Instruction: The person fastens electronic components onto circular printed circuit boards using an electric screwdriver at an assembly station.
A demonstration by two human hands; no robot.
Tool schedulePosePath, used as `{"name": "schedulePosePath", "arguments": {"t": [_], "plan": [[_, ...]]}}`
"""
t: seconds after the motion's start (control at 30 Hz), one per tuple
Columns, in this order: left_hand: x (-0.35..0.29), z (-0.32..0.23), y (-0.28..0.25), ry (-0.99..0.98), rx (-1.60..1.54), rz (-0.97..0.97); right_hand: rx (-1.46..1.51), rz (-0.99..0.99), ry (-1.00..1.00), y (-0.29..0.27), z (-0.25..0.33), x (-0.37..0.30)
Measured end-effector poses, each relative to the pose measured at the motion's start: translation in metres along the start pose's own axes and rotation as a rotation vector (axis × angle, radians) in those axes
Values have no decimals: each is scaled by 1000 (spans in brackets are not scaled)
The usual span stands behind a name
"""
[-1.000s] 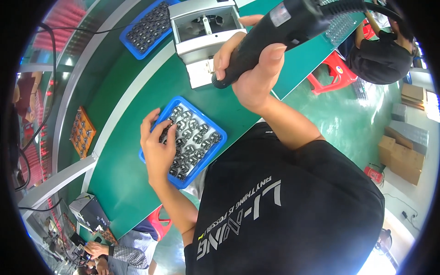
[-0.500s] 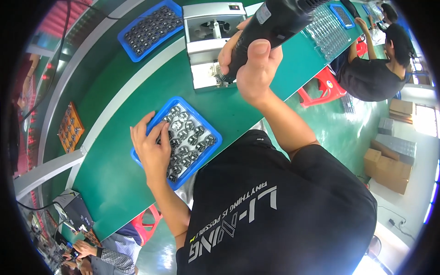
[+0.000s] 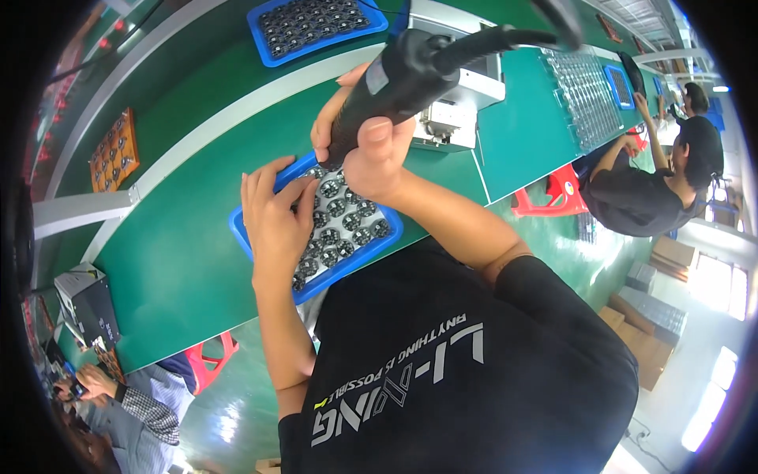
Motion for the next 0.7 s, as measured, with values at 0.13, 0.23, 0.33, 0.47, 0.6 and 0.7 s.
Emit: {"name": "schedulePosePath", "arguments": {"t": [0.13,0.23,0.33,0.47,0.6,0.7], "plan": [[-1,-6,5,15,-21,3,22,9,27,1,-11,-4],[-1,-11,7,13,-37,12,7,30,29,0,-13,-6],[-2,-14,11,14,-34,17,4,17,12,-4,-14,-9],[-1,-18,15,30,-18,19,5,19,-22,-7,-14,-7],[-1,-21,23,37,-19,33,21,96,13,-2,-24,-7],[-1,-24,26,54,8,21,47,87,51,-7,-29,-4]]}}
Point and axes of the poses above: each hand's wrist, its own x-axis towards the middle knuckle, its own y-axis out of the palm, z = x × y, the point moved 9 cm from there along x, towards the middle knuckle, and after that the axes turned 14 degrees about -y, right-handed, at the moved point
